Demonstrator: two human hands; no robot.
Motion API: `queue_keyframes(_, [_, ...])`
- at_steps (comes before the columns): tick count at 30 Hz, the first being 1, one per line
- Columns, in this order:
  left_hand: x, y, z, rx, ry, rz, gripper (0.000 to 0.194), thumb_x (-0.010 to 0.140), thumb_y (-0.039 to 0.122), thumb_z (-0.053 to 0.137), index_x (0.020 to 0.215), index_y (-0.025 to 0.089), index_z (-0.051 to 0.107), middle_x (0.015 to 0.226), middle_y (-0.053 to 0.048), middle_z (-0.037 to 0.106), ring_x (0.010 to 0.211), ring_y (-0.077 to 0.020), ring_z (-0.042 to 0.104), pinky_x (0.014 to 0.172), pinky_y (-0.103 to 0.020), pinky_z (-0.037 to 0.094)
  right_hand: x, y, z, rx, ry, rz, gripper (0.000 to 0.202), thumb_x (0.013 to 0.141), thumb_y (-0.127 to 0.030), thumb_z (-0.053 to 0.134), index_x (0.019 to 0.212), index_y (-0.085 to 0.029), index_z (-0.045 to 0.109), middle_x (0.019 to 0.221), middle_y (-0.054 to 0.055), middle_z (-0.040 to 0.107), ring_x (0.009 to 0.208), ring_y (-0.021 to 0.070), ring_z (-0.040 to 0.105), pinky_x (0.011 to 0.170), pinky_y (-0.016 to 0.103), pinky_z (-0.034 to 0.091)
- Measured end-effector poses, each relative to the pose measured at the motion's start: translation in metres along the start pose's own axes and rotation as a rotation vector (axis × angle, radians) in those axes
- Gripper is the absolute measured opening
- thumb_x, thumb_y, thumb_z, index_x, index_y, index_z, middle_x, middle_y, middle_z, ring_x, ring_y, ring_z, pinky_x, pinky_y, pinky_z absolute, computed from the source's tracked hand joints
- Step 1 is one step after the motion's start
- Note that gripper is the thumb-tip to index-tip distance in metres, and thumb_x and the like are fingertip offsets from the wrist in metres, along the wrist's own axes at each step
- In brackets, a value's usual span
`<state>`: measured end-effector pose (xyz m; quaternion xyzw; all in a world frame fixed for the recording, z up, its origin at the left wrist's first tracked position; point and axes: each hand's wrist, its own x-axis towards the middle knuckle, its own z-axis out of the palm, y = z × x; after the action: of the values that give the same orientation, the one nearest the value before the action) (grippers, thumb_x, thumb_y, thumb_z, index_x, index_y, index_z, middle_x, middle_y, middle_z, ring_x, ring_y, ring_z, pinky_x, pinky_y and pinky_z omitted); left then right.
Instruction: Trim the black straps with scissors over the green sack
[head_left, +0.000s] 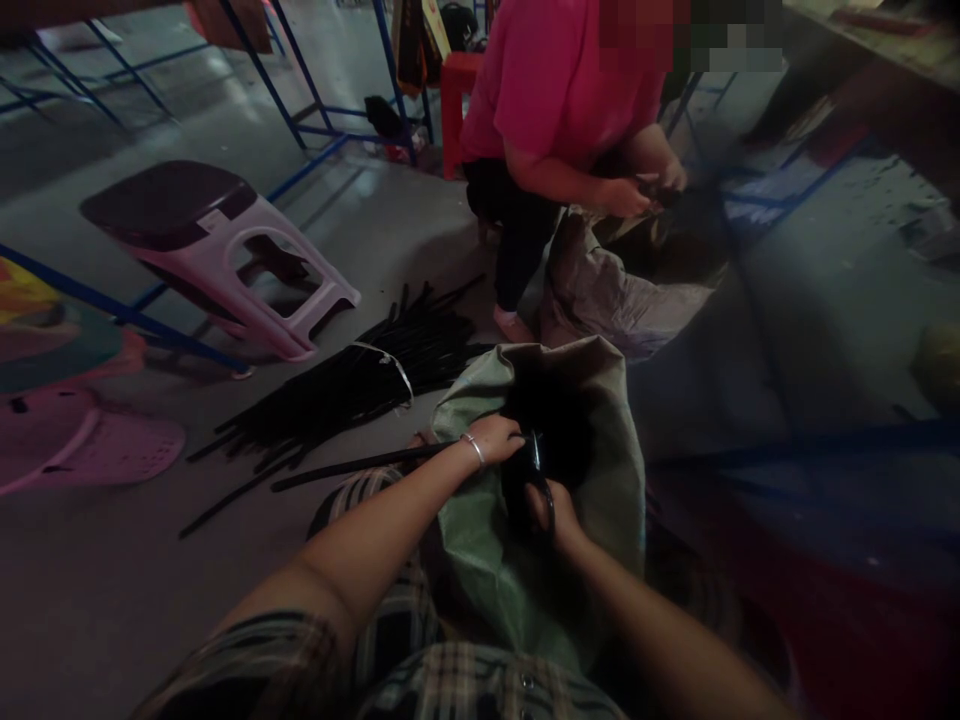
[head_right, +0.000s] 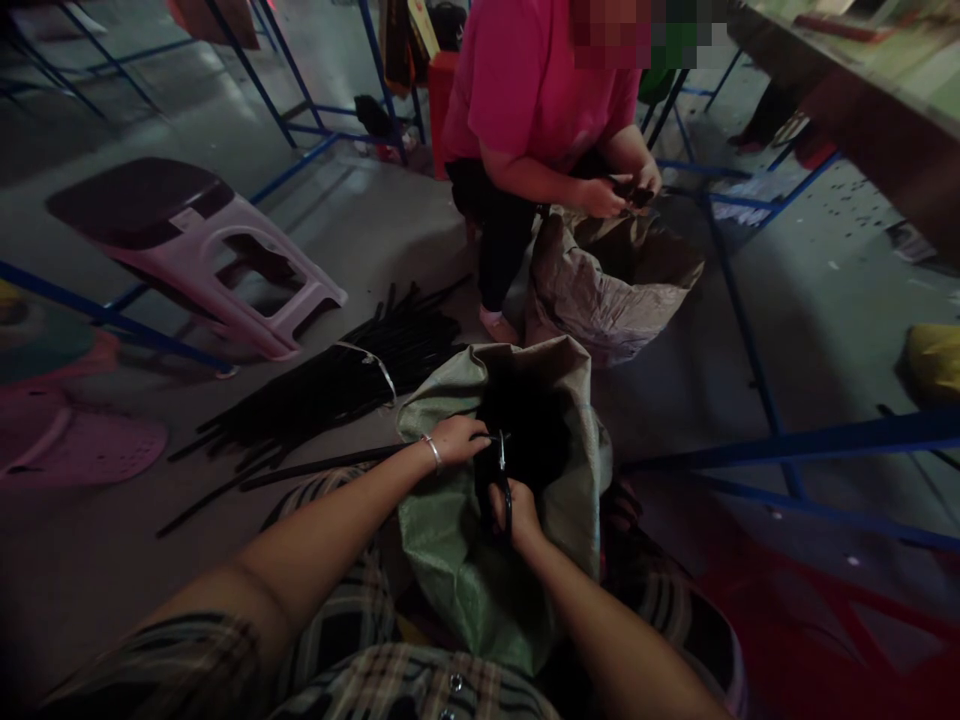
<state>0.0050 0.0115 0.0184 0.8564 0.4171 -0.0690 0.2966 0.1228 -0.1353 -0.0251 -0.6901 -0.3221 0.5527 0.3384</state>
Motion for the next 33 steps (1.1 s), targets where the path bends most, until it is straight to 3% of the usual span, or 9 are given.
queue_keyframes(7, [-0.002, -0.001, -0.001, -0.016, 0.014, -0.001, 0.031, 0.084, 0.038, 0.046, 0.099, 0.023, 0.069, 0.098, -0.005, 0.069, 0.092, -0.0204, 0.063, 0.077, -0.027, 0.048, 0.001, 0.001, -0.002, 0.015, 0.012, 0.002, 0.033, 0.069, -0.048, 0.056, 0.057, -0.02, 0.044, 0.043, -0.005, 0.042, 0.035, 0.0093, 0.039, 0.034, 0.022, 0.031])
queue_keyframes(15, [0.001, -0.004, 0.001, -0.037, 0.076, -0.027, 0.031, 0.084, 0.038, 0.046, 0.099, 0.021, 0.067, 0.098, -0.006, 0.069, 0.092, -0.0206, 0.063, 0.078, -0.028, 0.047, 0.004, 0.002, -0.003, -0.028, -0.068, -0.064, 0.02, 0.075, -0.037, 0.049, 0.07, -0.018, 0.051, 0.058, 0.0, 0.056, 0.05, 0.0131, 0.054, 0.049, 0.024, 0.042])
queue_keyframes(21, [0.0, 0.002, 0.007, -0.01, 0.032, 0.01, 0.029, 0.083, 0.036, 0.047, 0.096, 0.02, 0.068, 0.094, -0.006, 0.07, 0.089, -0.0201, 0.064, 0.076, -0.027, 0.048, 0.009, 0.016, 0.001, -0.049, -0.164, -0.103, 0.029, 0.076, -0.045, 0.052, 0.082, -0.017, 0.053, 0.067, 0.001, 0.059, 0.058, 0.0143, 0.055, 0.055, 0.026, 0.044])
queue_keyframes(27, [-0.001, 0.007, 0.011, 0.005, 0.012, 0.051, 0.026, 0.082, 0.032, 0.046, 0.092, 0.02, 0.067, 0.091, -0.005, 0.07, 0.085, -0.0183, 0.064, 0.074, -0.025, 0.048, 0.017, 0.028, 0.0, -0.102, -0.139, -0.132, 0.031, 0.077, -0.047, 0.052, 0.084, -0.017, 0.054, 0.071, 0.003, 0.061, 0.059, 0.0157, 0.056, 0.055, 0.027, 0.044])
queue_keyframes(33, [-0.002, 0.007, 0.007, -0.006, 0.001, 0.051, 0.027, 0.082, 0.032, 0.046, 0.092, 0.019, 0.067, 0.091, -0.005, 0.069, 0.086, -0.0186, 0.064, 0.075, -0.026, 0.048, 0.016, 0.024, -0.003, -0.211, -0.13, -0.167, 0.026, 0.078, -0.042, 0.051, 0.088, -0.018, 0.054, 0.074, 0.003, 0.062, 0.065, 0.0163, 0.057, 0.061, 0.028, 0.045])
